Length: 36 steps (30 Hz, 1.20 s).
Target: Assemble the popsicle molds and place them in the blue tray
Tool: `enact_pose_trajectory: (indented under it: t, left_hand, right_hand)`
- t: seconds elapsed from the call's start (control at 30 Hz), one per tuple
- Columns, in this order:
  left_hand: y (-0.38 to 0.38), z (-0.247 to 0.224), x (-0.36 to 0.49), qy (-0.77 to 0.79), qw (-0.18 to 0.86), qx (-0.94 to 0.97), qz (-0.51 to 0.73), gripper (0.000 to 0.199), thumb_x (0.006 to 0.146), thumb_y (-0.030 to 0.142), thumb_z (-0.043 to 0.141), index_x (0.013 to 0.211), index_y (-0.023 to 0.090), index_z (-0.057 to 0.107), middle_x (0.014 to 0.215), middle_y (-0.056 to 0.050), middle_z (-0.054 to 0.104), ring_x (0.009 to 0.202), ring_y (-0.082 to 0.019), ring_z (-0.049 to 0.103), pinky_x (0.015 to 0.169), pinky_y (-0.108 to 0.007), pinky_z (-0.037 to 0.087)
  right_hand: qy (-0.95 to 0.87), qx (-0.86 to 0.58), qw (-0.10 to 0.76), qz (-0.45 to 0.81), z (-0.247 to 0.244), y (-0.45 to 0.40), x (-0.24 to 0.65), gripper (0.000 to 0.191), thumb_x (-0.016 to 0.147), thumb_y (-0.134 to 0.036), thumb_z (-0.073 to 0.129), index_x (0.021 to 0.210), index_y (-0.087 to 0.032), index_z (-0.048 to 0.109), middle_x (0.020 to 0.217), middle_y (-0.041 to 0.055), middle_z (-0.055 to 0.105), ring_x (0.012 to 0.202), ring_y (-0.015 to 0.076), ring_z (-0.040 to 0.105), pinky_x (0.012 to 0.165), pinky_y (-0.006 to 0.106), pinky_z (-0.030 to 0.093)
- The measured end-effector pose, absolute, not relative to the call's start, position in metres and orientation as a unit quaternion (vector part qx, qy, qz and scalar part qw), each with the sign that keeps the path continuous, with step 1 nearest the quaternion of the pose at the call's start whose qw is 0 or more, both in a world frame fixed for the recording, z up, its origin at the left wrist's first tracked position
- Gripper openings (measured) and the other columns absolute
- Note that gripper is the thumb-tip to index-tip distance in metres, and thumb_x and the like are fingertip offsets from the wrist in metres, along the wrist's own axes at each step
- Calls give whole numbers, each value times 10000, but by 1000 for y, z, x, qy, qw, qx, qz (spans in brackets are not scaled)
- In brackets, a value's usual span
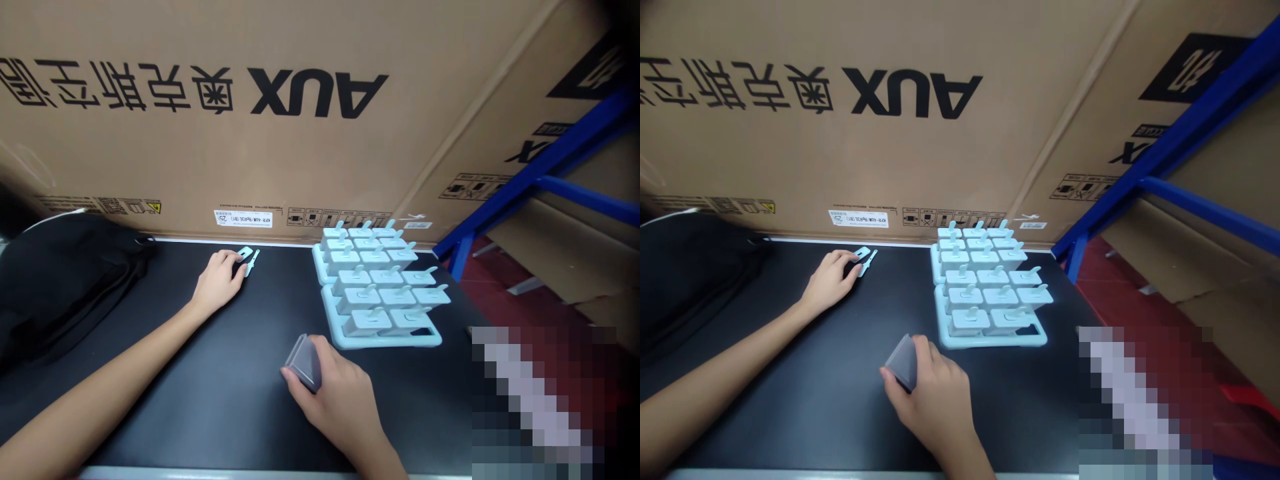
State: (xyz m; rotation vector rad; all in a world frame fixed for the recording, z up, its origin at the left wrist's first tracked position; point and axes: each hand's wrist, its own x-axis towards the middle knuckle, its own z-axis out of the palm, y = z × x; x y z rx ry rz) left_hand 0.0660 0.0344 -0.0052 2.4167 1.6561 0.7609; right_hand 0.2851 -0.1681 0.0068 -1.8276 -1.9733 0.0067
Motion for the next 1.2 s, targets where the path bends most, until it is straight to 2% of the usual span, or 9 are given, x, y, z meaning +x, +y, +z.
enact_pose_trajectory:
  t: [0.1, 0.33, 0.47, 0.57, 0.67, 0.77, 0.9, 1.03, 1.2]
  left_hand:
    - [35, -4, 67, 542, 48, 810, 220, 355, 936, 468, 494, 1149, 208, 608, 1234, -88, 614, 1182, -310, 510, 948, -445, 463]
    - [38, -3, 66, 540, 65, 791, 280, 288, 945, 396, 493, 1159, 233, 597, 1256, -70, 605, 1184, -280, 513, 991, -430, 453]
    - [19, 15, 73, 404, 269, 812, 325, 373, 948, 455, 499, 1225, 211, 554, 1208, -95, 600, 1031, -230, 595, 897, -378, 497]
    - [-5, 39, 77, 223, 481, 822, 207, 480, 925, 461, 553, 1344, 238, 481, 1269, -98, 587, 1037, -224, 619, 866, -351, 518]
    - [-26, 58, 70, 202, 499, 817, 205, 627, 783, 398, 755, 1330, 238, 495, 1281, -90, 592, 1143, -264, 578, 961, -384, 487]
    - [-30, 60, 46, 274, 476, 794, 261, 411, 814, 386, 718, 1165, 210, 596, 1161, -79, 643, 1022, -237, 632, 887, -360, 521]
    - [-3, 38, -1, 486, 342, 709, 381, 480, 757, 489, 724, 1112, 201, 576, 1121, -85, 655, 947, -246, 654, 833, -380, 547]
    - [28, 15, -38, 583, 186, 703, 363, 605, 713, 521, 684, 1193, 178, 551, 1186, -114, 616, 961, -266, 643, 827, -408, 553]
    - [42, 12, -43, 643, 52, 723, 248, 455, 821, 485, 588, 1159, 184, 547, 1176, -89, 627, 1028, -274, 614, 909, -418, 513]
  right_hand:
    - [-715, -663, 221, -2, 6, -168, 285, 387, 862, -516, 547, 1068, -189, 535, 820, 50, 710, 602, 202, 662, 518, 279, 364]
    - [-717, -677, 140, 87, 22, -158, 281, 363, 855, -419, 571, 1129, -189, 514, 826, 42, 673, 680, 238, 674, 549, 313, 434]
    - [-770, -612, 142, 109, 47, -133, 270, 311, 858, -328, 561, 1119, -163, 517, 1069, 120, 593, 943, 269, 632, 677, 363, 517]
    - [-805, -556, 183, 100, 60, -115, 260, 358, 864, -332, 575, 1167, -152, 511, 1129, 129, 553, 1034, 273, 571, 753, 393, 534]
    - [-817, -509, 258, 81, 64, -111, 256, 473, 859, -355, 605, 1261, -152, 461, 1136, 116, 568, 1040, 257, 544, 836, 415, 523]
    - [-815, -458, 356, 18, 63, -125, 268, 574, 840, -373, 644, 1319, -162, 409, 1166, 128, 557, 1078, 260, 525, 891, 433, 503]
    - [-701, -521, 469, -132, 54, -152, 314, 417, 821, -234, 638, 1205, -215, 479, 1014, 92, 545, 945, 241, 547, 800, 415, 502]
    - [-544, -684, 462, -150, 34, -167, 373, 368, 819, -350, 665, 1120, -206, 510, 994, 109, 532, 769, 212, 533, 713, 408, 489]
    - [-497, -758, 421, -15, 4, -168, 411, 544, 753, -575, 667, 1090, -183, 496, 918, 60, 553, 679, 169, 542, 643, 351, 495]
